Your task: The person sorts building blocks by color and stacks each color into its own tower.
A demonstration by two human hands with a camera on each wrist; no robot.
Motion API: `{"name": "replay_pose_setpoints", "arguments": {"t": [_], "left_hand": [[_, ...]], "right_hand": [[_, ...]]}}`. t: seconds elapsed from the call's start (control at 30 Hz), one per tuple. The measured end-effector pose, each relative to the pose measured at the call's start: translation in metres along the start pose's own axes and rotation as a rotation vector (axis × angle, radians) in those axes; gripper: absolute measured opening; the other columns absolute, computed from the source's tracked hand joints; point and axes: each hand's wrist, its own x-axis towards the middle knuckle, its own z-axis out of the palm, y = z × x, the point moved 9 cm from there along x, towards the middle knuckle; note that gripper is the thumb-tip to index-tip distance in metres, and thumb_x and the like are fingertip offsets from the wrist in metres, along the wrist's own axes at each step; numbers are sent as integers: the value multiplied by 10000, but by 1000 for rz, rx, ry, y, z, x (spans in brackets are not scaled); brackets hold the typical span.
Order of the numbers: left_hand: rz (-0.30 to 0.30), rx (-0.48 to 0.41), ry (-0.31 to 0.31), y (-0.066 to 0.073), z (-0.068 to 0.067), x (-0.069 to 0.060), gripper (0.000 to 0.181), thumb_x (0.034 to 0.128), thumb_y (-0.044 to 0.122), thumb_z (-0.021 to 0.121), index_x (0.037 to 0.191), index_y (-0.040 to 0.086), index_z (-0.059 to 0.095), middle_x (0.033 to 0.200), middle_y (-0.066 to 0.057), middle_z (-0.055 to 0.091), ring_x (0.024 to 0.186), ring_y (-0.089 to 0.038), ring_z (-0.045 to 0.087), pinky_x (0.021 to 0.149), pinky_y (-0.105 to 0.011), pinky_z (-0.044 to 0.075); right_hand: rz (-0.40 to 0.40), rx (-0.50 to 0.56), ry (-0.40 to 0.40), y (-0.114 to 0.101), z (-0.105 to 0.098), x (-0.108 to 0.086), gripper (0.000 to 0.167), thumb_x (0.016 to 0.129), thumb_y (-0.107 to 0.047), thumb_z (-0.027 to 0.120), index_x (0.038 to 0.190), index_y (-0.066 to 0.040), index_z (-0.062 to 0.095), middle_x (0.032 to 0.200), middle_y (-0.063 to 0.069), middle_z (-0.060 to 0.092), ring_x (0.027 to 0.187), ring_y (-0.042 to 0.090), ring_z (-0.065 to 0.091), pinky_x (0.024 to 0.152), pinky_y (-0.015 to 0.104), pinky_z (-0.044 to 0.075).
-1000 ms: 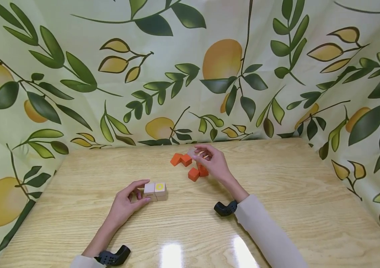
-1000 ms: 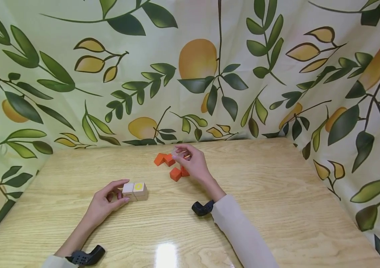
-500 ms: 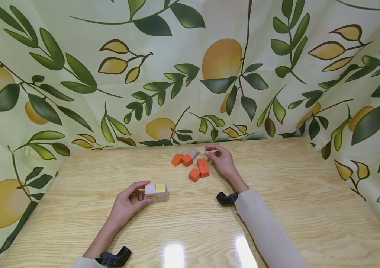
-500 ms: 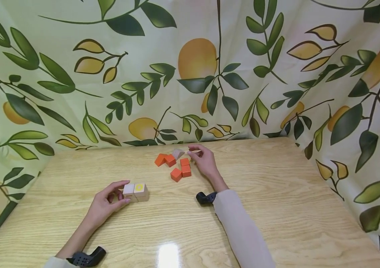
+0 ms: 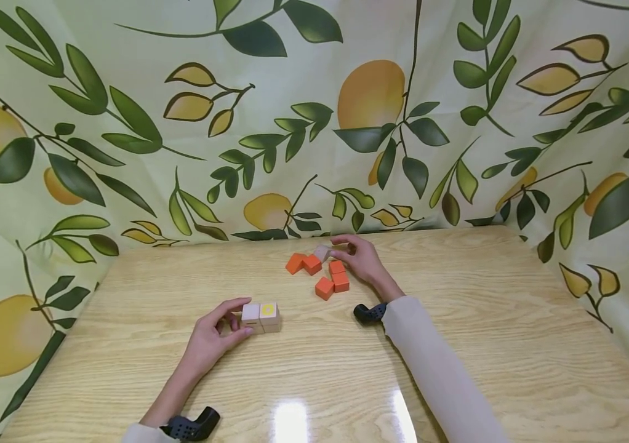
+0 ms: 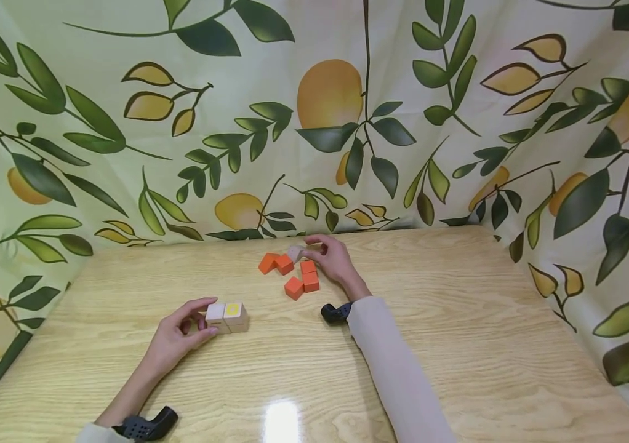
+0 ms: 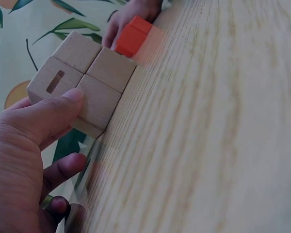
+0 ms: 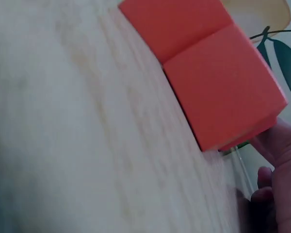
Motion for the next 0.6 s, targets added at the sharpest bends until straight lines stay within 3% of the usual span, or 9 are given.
{"name": "replay_pose_setpoints", "arguments": {"t": [0.33, 0.6], "left_hand": [[-11, -6, -3, -1, 0, 1, 477, 774, 7, 777, 1222, 25, 614, 911, -85, 621, 709, -289, 510, 547, -284, 354], [-7, -10, 1, -1, 1, 1, 475, 774, 6, 776, 1222, 36, 618, 911, -89, 625, 705, -283, 510, 539, -283, 354]], "right_hand": [[-8, -75, -81, -2, 8, 5, 423, 867, -233, 721, 1269, -151, 619, 1189, 46, 606, 888, 205, 540, 774, 352, 442], [-36, -137, -168, -4, 17, 10, 438, 895, -228, 675, 1324, -193, 590, 1210, 18, 597, 854, 201, 489, 768, 348, 395]]}}
